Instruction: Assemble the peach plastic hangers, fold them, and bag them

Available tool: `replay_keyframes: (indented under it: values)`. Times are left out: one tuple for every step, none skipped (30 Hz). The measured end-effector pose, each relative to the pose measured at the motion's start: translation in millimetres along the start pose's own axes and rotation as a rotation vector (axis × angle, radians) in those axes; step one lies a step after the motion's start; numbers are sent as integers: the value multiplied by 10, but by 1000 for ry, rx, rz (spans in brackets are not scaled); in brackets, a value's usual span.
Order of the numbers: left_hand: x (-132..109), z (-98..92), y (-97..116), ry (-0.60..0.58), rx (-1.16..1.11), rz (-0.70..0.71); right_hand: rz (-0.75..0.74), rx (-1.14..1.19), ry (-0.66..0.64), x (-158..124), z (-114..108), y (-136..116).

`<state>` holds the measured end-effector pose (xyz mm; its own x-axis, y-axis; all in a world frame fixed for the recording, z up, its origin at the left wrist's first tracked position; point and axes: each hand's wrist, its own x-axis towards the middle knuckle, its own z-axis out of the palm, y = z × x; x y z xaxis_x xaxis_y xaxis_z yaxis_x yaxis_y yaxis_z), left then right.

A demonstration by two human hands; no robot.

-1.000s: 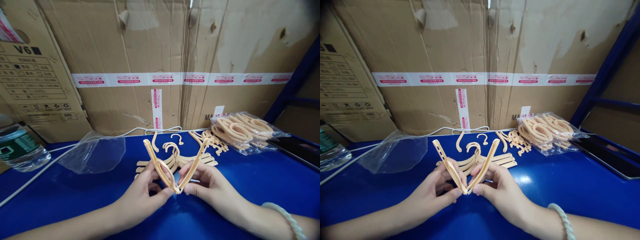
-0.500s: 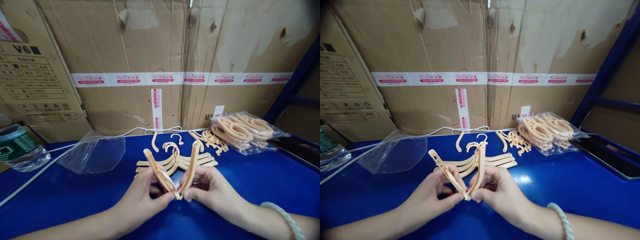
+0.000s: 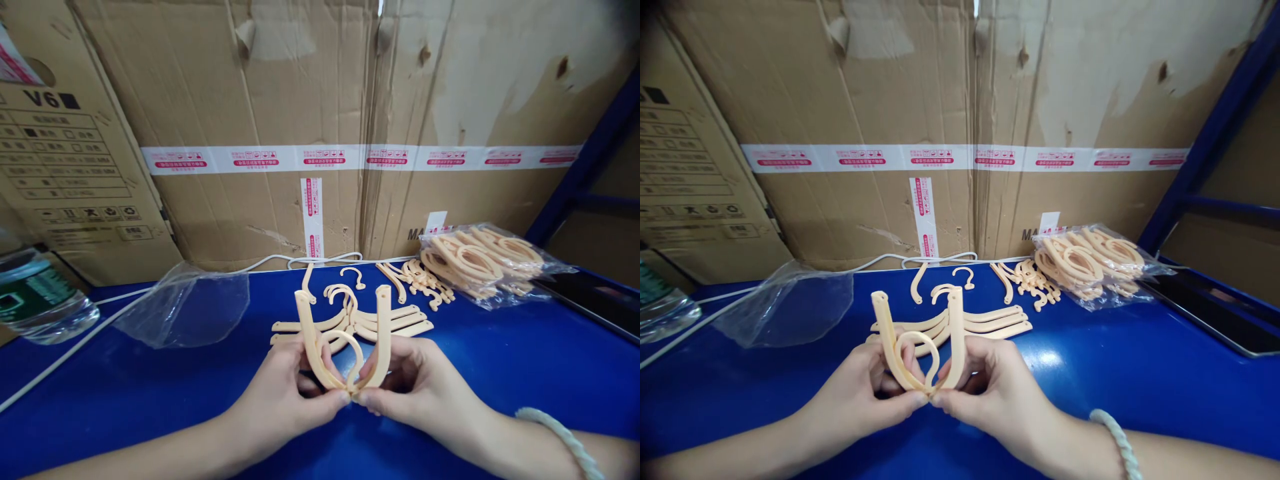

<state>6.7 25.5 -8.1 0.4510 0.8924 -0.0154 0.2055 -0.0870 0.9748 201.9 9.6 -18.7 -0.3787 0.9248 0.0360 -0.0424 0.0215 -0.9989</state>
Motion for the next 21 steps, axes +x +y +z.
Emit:
replay_keyframes:
  values:
    - [0, 2, -2, 1, 4, 7, 4, 9, -11, -3, 5, 7]
    - [0, 3, -3, 5, 10, 16, 2, 18, -16, -6, 11, 16]
    - [1, 4, -5, 8, 15, 24, -7, 20, -12, -8, 17, 27]
    - [2, 3, -6, 11, 20, 32, -25, 13, -1, -8, 22, 38]
    - [3, 2, -8, 12, 20, 37, -48, 2, 16, -6, 26, 48]
    - [4, -1, -11, 12, 9, 33, -71, -8, 32, -2, 28, 54]
    - [4, -5, -15, 8, -13, 20, -93, -13, 40, 4, 24, 53]
    - [6, -10, -20, 5, -43, 4, -110, -14, 41, 12, 12, 41]
    - [9, -16, -26, 1, -77, -14, -127, -19, 41, 22, -9, 12]
    - [14, -23, -32, 3, -113, -28, -148, -35, 34, 32, -43, -34]
    - [22, -29, -37, 7, -147, -40, -167, -57, 15, 41, -90, -101]
    - [32, -35, -41, 17, -175, -45, -177, -87, -21, 48, -149, -186]
    - [43, -41, -43, 28, -197, -44, -185, -134, -68, 52, -219, -287]
    - [56, -45, -43, 42, -211, -38, -174, -172, -129, 52, -297, -397]
    - [68, -49, -43, 52, -218, -26, -153, -234, -187, 49, -378, -508]
    - [79, -52, -44, 63, -219, -10, -170, -340, -225, 43, -457, -612]
    - [88, -54, -46, 75, -215, 8, -224, -467, -237, 36, -529, -701]
    - [93, -56, -49, 84, -212, 25, -283, -588, -256, 30, -592, -771]
    - [94, -58, -54, 86, -209, 38, -344, -706, -272, 27, -644, -818]
    - [91, -62, -60, 85, -201, 45, -402, -824, -284, 27, -684, -841]
    - [85, -67, -65, 84, -187, 49, -457, -948, -288, 33, -714, -844]
